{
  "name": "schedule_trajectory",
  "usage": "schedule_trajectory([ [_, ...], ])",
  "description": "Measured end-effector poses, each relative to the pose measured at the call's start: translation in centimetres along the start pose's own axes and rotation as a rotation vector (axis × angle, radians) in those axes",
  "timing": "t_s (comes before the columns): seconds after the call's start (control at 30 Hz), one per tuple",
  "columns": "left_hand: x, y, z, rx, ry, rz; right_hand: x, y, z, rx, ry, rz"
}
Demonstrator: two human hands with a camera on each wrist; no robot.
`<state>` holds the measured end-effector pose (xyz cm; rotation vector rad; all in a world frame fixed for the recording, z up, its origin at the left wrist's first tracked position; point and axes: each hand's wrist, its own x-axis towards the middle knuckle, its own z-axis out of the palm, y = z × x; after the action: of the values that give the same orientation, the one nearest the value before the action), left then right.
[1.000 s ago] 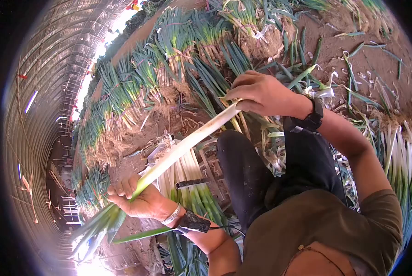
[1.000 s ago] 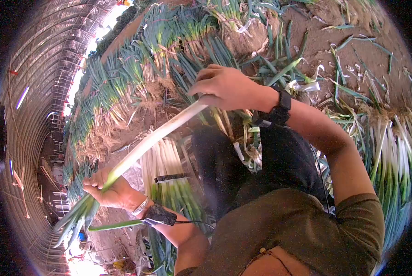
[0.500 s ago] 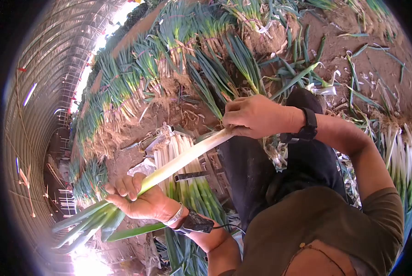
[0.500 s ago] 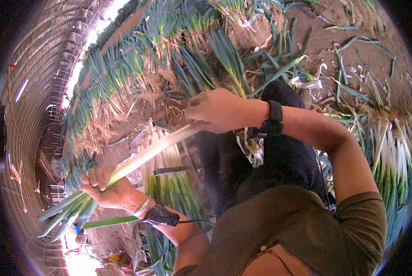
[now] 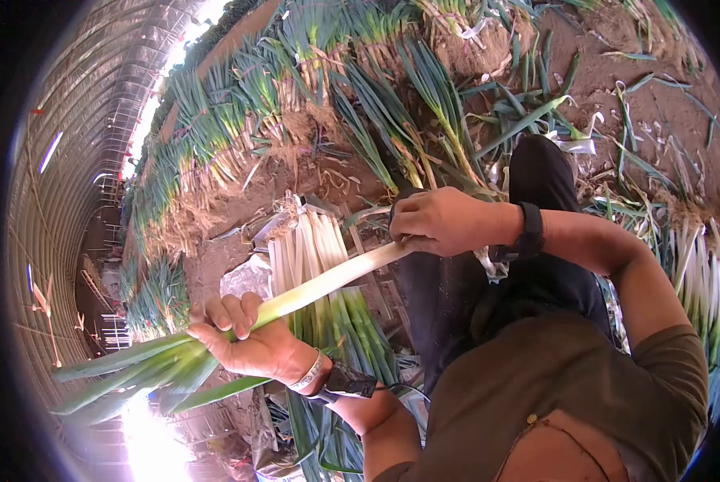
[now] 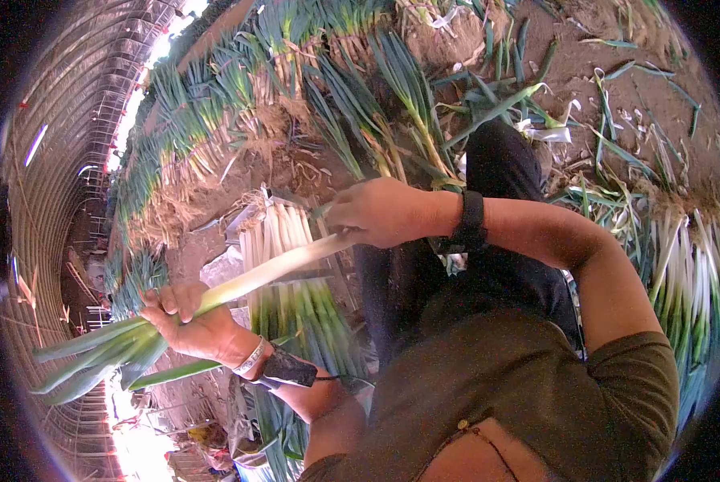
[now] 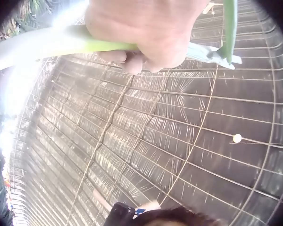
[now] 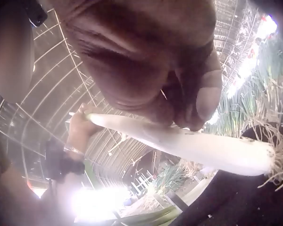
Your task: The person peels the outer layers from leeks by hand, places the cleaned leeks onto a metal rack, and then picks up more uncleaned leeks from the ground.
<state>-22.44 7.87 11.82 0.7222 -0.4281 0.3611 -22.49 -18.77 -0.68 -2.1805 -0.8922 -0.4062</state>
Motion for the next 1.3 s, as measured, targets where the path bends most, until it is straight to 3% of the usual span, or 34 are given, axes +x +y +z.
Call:
schedule_trajectory([
  [0.47, -0.1, 0.0, 0.3, 0.011, -0.294, -0.037, -0.1, 0.6, 1.4, 0.249, 0.064, -0.098],
  [0.77, -0.1, -0.1, 0.6, 0.027, -0.309, -0.014, -0.5, 0.4, 1.3, 0.197, 0.061, -0.096],
  [0.83, 0.0, 0.1, 0.0, 0.019, -0.324, -0.023, -0.4, 0.2, 1.5, 0.133, 0.13, -0.121],
  [1.3, -0.1, 0.3, 0.1, 0.054, -0.397, -0.03, -0.5, 0.0, 2.1, 0.191, 0.162, -0.135],
])
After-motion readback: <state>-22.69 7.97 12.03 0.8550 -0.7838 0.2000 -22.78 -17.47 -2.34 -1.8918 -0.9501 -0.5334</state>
